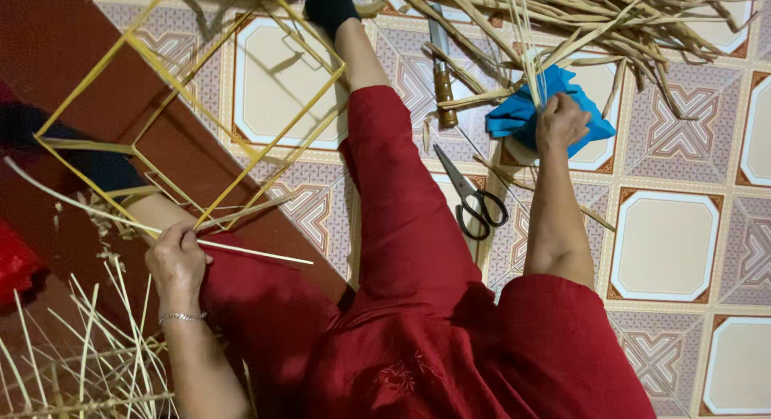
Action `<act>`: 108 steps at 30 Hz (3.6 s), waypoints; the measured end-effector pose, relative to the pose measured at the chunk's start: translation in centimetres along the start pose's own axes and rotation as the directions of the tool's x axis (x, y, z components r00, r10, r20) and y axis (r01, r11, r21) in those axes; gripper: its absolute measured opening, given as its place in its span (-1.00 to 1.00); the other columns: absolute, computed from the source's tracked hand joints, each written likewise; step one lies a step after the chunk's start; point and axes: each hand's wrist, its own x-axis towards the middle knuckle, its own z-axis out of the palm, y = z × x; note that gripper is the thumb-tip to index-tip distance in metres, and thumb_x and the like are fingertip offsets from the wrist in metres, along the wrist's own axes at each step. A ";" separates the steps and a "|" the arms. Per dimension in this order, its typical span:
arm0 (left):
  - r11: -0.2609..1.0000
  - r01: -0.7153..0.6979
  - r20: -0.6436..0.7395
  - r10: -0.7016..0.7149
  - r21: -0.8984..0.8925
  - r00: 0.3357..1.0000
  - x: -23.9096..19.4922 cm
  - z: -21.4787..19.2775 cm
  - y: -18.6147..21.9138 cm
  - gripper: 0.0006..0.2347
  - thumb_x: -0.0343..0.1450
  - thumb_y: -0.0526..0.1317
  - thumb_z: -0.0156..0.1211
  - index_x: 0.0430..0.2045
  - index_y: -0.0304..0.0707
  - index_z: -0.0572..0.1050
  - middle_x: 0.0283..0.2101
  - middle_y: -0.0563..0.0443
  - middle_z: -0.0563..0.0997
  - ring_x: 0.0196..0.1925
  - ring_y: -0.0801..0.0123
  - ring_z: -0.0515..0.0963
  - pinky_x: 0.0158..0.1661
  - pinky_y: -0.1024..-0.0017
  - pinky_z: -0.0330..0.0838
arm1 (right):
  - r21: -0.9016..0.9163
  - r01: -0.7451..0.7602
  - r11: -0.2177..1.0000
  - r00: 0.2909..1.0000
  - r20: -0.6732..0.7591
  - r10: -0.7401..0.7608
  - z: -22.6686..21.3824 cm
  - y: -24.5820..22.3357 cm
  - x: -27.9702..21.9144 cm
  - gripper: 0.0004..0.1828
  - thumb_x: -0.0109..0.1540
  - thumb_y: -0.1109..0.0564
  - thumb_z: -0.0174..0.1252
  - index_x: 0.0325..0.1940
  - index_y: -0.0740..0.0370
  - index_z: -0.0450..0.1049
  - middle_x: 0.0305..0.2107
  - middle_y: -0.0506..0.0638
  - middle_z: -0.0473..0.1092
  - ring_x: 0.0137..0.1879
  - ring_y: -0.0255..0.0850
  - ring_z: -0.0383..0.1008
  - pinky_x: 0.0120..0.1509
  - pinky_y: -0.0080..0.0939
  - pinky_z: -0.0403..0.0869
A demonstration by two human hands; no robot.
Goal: The person weaves thin bamboo strips into a geometric frame structure. They thread the strips through the frame, adjust the weave, and occasionally use a wooden mallet to tighten the connections.
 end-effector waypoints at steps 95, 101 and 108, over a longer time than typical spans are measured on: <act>0.830 0.228 0.095 -0.209 -0.510 0.973 3.7 3.6 -1.9 -0.85 0.48 -0.24 0.24 -0.35 -0.37 0.46 -0.50 -0.03 0.66 -0.59 0.50 0.56 -0.63 0.47 0.41 | 0.205 -0.881 0.425 -0.139 0.747 -0.650 -7.2 -45.8 -27.2 -0.72 0.45 0.01 -0.01 -0.09 0.32 0.39 -0.11 0.27 0.55 -0.37 -0.23 0.47 -0.24 -0.21 0.54; 0.837 0.324 0.264 -0.224 -0.441 0.938 3.5 1.1 -0.9 -0.81 0.48 -0.20 0.23 -0.31 -0.41 0.43 -0.55 -0.04 0.64 -0.73 0.47 0.45 -0.71 0.45 0.31 | 0.174 -0.902 0.396 -0.159 0.717 -0.679 -5.9 -48.7 -27.1 -0.67 0.47 -0.02 -0.08 -0.05 0.34 0.35 -0.09 0.33 0.55 -0.33 -0.21 0.51 -0.25 -0.24 0.55; 0.820 0.273 0.219 -0.185 -0.504 0.958 3.4 1.0 -0.4 -0.77 0.36 -0.37 0.29 -0.17 -0.35 0.42 -0.49 0.03 0.67 -0.74 0.56 0.51 -0.75 0.54 0.41 | 0.094 -0.892 0.443 -0.229 0.749 -0.621 -6.4 -51.1 -27.4 -0.51 0.40 -0.20 -0.22 -0.03 0.27 0.39 -0.14 0.24 0.56 -0.27 -0.14 0.57 -0.22 -0.20 0.55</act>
